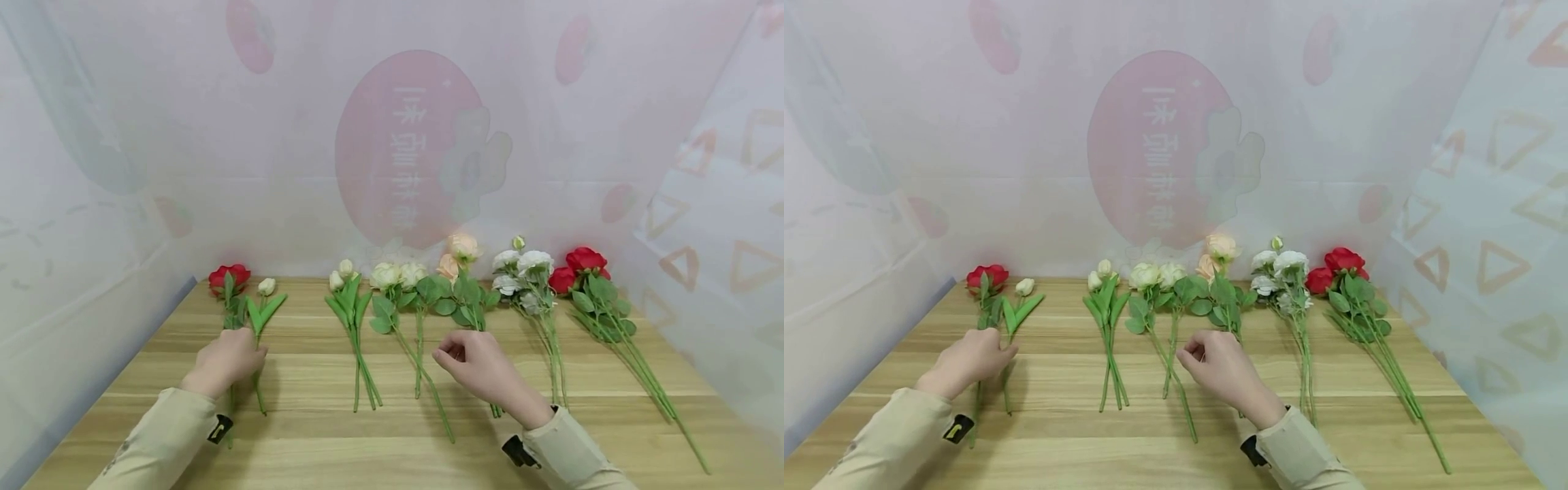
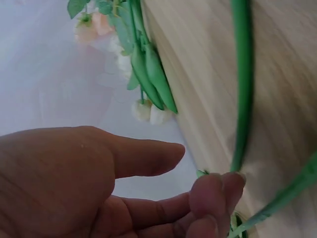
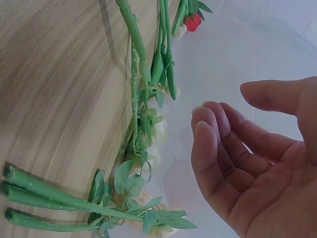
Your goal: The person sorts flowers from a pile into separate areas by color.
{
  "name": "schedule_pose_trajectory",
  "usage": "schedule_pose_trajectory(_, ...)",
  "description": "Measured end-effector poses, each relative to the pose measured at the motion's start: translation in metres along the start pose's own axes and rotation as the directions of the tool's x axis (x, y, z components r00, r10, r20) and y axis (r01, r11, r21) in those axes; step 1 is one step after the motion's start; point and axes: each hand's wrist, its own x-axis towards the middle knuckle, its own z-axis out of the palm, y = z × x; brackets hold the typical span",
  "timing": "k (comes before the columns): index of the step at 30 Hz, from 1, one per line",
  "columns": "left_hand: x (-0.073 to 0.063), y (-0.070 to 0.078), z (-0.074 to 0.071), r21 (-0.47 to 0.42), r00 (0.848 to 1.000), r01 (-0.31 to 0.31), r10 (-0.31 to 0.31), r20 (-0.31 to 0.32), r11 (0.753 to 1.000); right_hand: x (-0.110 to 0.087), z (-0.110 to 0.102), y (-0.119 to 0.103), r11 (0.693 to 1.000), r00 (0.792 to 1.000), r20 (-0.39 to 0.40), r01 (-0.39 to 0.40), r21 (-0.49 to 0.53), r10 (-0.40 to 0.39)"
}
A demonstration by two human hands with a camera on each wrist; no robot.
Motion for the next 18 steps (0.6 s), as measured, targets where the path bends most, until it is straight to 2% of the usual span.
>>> schedule_pose_trajectory(5,0.003,-0.006,0.005,0.018,0.998,0.023,-0.024,0.050,1.000,0.000,0.000,-0.001,1.000,1.000,0.002,0.001,0.003,-0.001)
schedule_pose_trajectory(11,0.004,-0.006,0.011,-0.002,0.998,0.032,-0.032,0.061,0.999,0.000,0.001,0.000,1.000,1.000,0.009,0.001,0.006,-0.001)
schedule_pose_trajectory(18,0.007,-0.009,0.014,-0.090,0.997,-0.007,0.014,0.079,0.996,-0.001,0.003,0.001,1.000,1.000,0.007,0.002,0.002,-0.002)
